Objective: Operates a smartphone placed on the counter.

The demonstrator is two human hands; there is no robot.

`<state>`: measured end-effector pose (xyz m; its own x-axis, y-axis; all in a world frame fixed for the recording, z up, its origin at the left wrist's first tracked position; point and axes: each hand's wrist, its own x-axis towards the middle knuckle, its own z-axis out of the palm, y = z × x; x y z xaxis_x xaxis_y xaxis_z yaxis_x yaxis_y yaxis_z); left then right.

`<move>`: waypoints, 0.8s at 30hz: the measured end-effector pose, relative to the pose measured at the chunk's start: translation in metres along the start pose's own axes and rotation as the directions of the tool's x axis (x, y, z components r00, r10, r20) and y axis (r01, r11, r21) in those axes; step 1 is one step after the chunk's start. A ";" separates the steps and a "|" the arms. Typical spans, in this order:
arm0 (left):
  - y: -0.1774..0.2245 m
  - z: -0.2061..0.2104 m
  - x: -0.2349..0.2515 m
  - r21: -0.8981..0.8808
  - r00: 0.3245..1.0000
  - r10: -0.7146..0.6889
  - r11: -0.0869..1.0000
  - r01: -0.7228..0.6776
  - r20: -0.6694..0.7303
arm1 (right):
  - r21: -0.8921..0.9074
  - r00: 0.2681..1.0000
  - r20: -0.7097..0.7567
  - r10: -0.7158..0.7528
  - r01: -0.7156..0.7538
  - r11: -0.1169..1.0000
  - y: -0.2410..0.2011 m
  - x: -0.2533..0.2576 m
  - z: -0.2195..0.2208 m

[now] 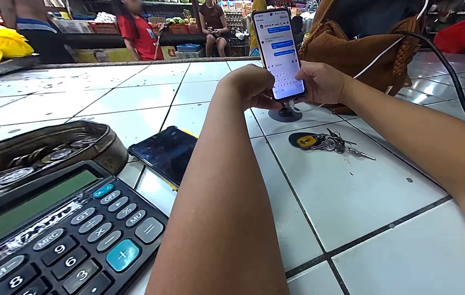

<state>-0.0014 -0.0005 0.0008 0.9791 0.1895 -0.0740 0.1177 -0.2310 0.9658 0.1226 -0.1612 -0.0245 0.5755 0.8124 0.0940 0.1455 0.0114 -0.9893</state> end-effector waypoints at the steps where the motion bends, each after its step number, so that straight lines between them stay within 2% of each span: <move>1: 0.000 0.000 0.000 0.003 1.000 -0.002 1.000 0.002 0.002 | -0.015 1.000 0.004 -0.003 0.003 1.000 0.000 0.000 0.000; 10: -0.001 -0.001 0.001 0.009 1.000 0.006 1.000 -0.006 0.011 | -0.048 0.998 -0.056 -0.017 0.014 0.999 0.000 0.001 0.007; 16: 0.003 0.003 -0.001 0.030 0.999 -0.029 0.999 0.030 -0.043 | 0.049 0.994 -0.111 0.012 -0.007 0.999 0.000 0.001 0.007; 24: 0.005 0.005 -0.001 0.056 0.992 -0.067 0.996 0.073 -0.108 | -0.072 0.998 0.038 -0.056 0.059 0.996 0.004 0.002 0.003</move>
<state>-0.0013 -0.0064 0.0049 0.9455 0.3061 -0.1110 0.1979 -0.2698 0.9424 0.1224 -0.1577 -0.0286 0.5355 0.8320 0.1450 0.2370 0.0167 -0.9714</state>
